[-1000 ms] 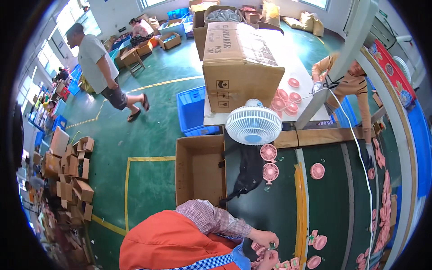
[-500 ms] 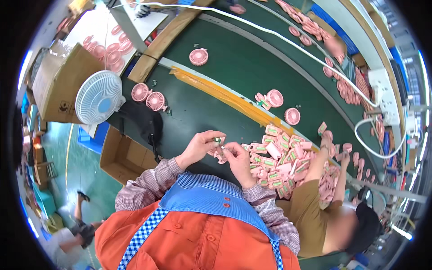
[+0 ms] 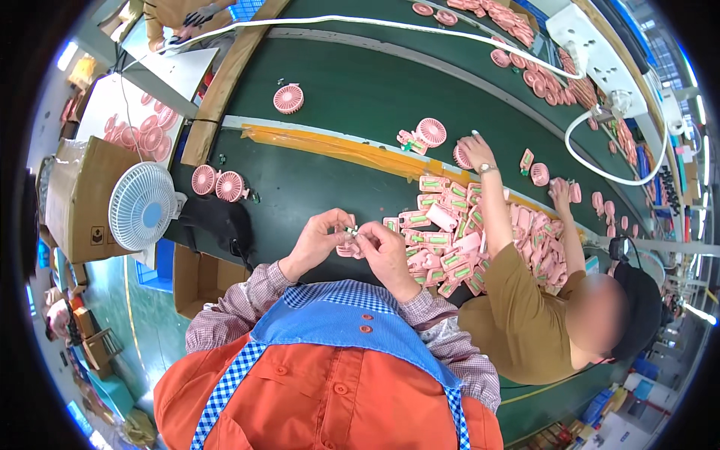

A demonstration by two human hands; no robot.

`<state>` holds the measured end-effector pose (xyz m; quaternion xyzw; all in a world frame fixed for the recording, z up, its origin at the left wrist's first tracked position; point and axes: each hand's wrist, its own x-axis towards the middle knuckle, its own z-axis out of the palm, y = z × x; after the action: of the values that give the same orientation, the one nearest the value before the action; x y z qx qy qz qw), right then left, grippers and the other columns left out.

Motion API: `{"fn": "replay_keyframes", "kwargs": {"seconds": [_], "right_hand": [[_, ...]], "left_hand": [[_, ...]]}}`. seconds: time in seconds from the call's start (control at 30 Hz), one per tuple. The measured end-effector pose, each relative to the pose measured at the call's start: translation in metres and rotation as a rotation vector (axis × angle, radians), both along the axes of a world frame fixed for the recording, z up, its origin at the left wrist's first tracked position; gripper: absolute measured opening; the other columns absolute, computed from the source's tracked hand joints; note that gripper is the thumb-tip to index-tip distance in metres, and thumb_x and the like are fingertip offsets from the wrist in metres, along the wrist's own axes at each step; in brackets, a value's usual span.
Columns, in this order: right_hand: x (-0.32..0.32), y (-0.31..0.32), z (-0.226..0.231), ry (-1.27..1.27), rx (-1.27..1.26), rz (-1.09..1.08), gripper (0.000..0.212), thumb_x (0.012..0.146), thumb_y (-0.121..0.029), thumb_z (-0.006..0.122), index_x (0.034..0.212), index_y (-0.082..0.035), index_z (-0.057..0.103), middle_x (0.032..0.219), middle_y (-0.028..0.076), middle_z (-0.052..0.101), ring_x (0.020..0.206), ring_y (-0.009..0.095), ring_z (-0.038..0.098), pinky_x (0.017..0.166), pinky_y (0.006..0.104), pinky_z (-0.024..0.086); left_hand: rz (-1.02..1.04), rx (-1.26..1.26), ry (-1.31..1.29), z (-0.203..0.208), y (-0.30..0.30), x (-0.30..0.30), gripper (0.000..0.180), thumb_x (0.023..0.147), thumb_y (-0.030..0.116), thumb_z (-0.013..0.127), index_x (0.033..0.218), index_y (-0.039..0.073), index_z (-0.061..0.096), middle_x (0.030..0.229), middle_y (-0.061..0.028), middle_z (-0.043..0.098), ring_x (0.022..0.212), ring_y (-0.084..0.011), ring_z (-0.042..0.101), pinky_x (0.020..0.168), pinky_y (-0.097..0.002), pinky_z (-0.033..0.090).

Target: Assembling small pink portable fans on an electronics factory assembly line.

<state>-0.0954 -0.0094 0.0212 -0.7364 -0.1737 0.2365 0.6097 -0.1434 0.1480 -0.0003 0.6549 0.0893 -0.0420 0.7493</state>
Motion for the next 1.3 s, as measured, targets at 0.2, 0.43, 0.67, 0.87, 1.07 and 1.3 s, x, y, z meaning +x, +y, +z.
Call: {"fn": "replay_keyframes", "kwargs": {"seconds": [0.2,0.43,0.67,0.87,1.07,1.3], "right_hand": [[0.002,-0.005,0.006,-0.134,-0.107,-0.012,0.002,0.081,0.001,0.058,0.082,0.001,0.056,0.067,0.005,0.058,0.056,0.010,0.057,0.049,0.0237,0.044],[0.007,-0.009,0.012,-0.424,-0.239,0.087,0.005,0.078,-0.001,0.060,0.079,0.000,0.055,0.069,0.010,0.058,0.058,0.021,0.058,0.052,0.0309,0.046],[0.001,-0.012,0.002,-0.221,-0.159,0.043,0.010,0.076,-0.001,0.062,0.084,-0.001,0.055,0.071,0.011,0.059,0.064,0.025,0.060,0.057,0.0320,0.048],[0.004,-0.010,0.005,-0.708,-0.253,0.070,0.013,0.074,-0.001,0.063,0.083,-0.003,0.053,0.074,0.010,0.059,0.064,0.026,0.058,0.056,0.0346,0.047],[0.007,-0.010,-0.008,-0.854,-0.274,0.075,0.015,0.070,0.000,0.062,0.081,-0.003,0.054,0.073,0.008,0.058,0.064,0.025,0.057,0.056,0.0344,0.046],[0.007,-0.014,-0.018,-0.914,-0.338,0.086,0.012,0.070,-0.003,0.063,0.080,-0.004,0.055,0.073,0.007,0.056,0.066,0.024,0.056,0.057,0.0342,0.046]], "left_hand": [[-0.001,0.171,-0.104,0.000,-0.005,0.000,0.008,0.078,-0.003,0.060,0.082,-0.001,0.054,0.071,-0.0015,0.057,0.061,-0.0066,0.052,0.056,-0.0225,0.045],[-0.070,0.027,0.052,0.012,-0.008,0.001,0.006,0.083,0.001,0.058,0.082,-0.001,0.053,0.068,-0.0023,0.058,0.063,-0.0069,0.056,0.054,-0.0236,0.046],[-0.098,0.021,0.079,0.017,-0.013,0.003,0.007,0.089,0.003,0.052,0.082,0.001,0.051,0.067,-0.0015,0.057,0.058,-0.0054,0.054,0.050,-0.0188,0.043],[-0.076,-0.001,0.139,0.005,-0.015,0.004,0.010,0.089,0.005,0.051,0.081,0.001,0.052,0.069,0.0016,0.053,0.059,-0.0032,0.051,0.051,-0.0191,0.044],[-0.135,0.038,0.217,-0.006,-0.012,0.005,0.009,0.089,0.004,0.051,0.081,0.001,0.052,0.069,0.0013,0.054,0.061,-0.0037,0.053,0.051,-0.0192,0.044],[-0.130,0.083,0.146,-0.011,-0.012,0.004,0.003,0.081,0.000,0.056,0.081,-0.001,0.053,0.066,-0.0063,0.060,0.064,-0.0137,0.061,0.056,-0.0258,0.047]]}}
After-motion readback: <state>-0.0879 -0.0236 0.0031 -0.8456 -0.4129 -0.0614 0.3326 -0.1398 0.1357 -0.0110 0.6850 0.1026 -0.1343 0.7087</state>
